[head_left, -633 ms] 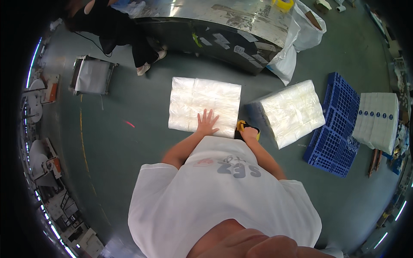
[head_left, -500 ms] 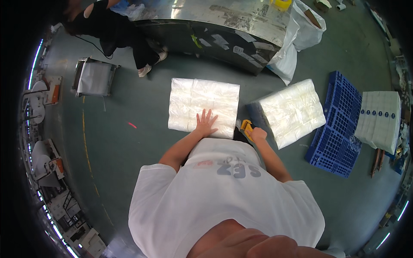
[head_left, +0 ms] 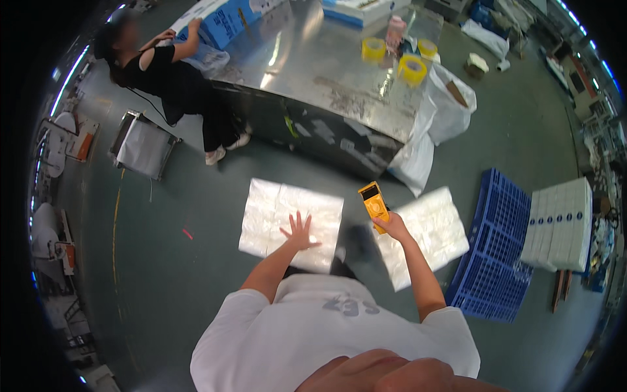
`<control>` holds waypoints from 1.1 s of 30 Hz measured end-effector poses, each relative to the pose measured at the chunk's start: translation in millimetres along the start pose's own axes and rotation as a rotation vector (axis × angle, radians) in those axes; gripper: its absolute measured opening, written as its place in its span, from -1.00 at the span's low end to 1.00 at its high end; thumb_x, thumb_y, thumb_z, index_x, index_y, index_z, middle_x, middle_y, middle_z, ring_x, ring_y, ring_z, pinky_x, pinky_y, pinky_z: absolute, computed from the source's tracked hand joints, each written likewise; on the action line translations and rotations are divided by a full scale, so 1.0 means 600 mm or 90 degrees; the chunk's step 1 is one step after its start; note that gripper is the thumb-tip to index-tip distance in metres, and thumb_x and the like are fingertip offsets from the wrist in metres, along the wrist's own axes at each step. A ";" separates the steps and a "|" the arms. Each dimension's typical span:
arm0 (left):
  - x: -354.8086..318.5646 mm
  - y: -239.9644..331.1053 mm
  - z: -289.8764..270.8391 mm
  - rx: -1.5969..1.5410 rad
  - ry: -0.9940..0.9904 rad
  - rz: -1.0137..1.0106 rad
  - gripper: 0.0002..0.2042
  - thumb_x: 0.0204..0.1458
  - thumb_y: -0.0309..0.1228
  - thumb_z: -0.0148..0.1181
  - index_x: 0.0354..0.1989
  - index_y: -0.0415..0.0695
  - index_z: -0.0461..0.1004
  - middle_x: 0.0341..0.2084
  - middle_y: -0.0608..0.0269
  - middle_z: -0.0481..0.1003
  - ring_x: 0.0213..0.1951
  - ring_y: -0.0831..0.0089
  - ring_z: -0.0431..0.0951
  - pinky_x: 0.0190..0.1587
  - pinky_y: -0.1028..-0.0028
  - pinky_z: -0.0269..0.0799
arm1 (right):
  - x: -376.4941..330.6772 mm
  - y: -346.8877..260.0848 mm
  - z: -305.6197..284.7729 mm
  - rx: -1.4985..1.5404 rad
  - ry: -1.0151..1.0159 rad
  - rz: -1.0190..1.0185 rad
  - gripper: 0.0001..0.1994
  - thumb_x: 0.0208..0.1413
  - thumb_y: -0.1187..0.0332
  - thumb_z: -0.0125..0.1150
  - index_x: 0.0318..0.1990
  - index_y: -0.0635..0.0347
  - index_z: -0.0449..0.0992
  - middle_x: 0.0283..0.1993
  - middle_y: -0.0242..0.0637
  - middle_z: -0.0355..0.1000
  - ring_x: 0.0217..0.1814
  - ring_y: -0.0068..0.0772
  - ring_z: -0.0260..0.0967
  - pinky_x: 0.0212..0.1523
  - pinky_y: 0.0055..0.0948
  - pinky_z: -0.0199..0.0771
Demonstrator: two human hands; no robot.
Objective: The person packs stacks of tissues into plastic bags and seals them using a handheld tape dispenser, then moves the sealed packages onto a metal table where other workers place them into blue shipping boxes.
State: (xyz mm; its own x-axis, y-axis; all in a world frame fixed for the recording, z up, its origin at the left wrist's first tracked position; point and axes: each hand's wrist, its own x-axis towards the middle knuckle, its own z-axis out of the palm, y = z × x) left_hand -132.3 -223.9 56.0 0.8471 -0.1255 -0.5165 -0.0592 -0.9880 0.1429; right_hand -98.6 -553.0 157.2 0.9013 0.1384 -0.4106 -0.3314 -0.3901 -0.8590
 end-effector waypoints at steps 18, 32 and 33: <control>0.007 0.003 -0.033 0.026 -0.038 -0.014 0.27 -0.75 0.17 0.31 0.20 0.19 -0.43 0.16 -0.03 -0.63 0.16 -0.08 -0.67 -0.15 -0.44 -0.46 | 0.540 -0.106 -0.135 -0.693 0.638 -0.256 -0.49 -0.21 0.41 0.03 0.02 0.28 0.18 0.02 0.01 0.13 0.07 0.10 0.02 0.08 -0.08 -0.07; -0.019 -0.017 -0.014 -0.029 0.059 0.009 0.22 -0.81 0.13 0.33 0.21 0.24 -0.28 0.19 0.01 -0.53 0.18 -0.10 -0.58 -0.17 -0.45 -0.46 | 0.111 0.019 0.324 -0.531 0.145 -0.361 -0.44 -0.21 0.24 0.13 0.04 0.11 0.18 0.11 -0.28 0.11 0.17 -0.24 -0.02 0.09 -0.22 -0.02; -0.014 -0.018 -0.012 -0.030 0.063 0.014 0.22 -0.80 0.13 0.33 0.21 0.24 -0.28 0.19 0.01 -0.53 0.18 -0.10 -0.58 -0.17 -0.45 -0.46 | 0.117 0.017 0.318 -0.506 0.143 -0.348 -0.45 -0.22 0.26 0.14 0.03 0.10 0.19 0.09 -0.30 0.13 0.15 -0.25 0.01 0.06 -0.24 0.01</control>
State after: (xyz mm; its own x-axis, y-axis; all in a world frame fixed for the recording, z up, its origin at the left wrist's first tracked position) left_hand -134.9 -211.7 65.1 0.8937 -0.1359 -0.4275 -0.0561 -0.9794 0.1941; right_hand -92.1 -373.5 61.6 0.9337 0.3374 0.1197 0.3553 -0.8328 -0.4244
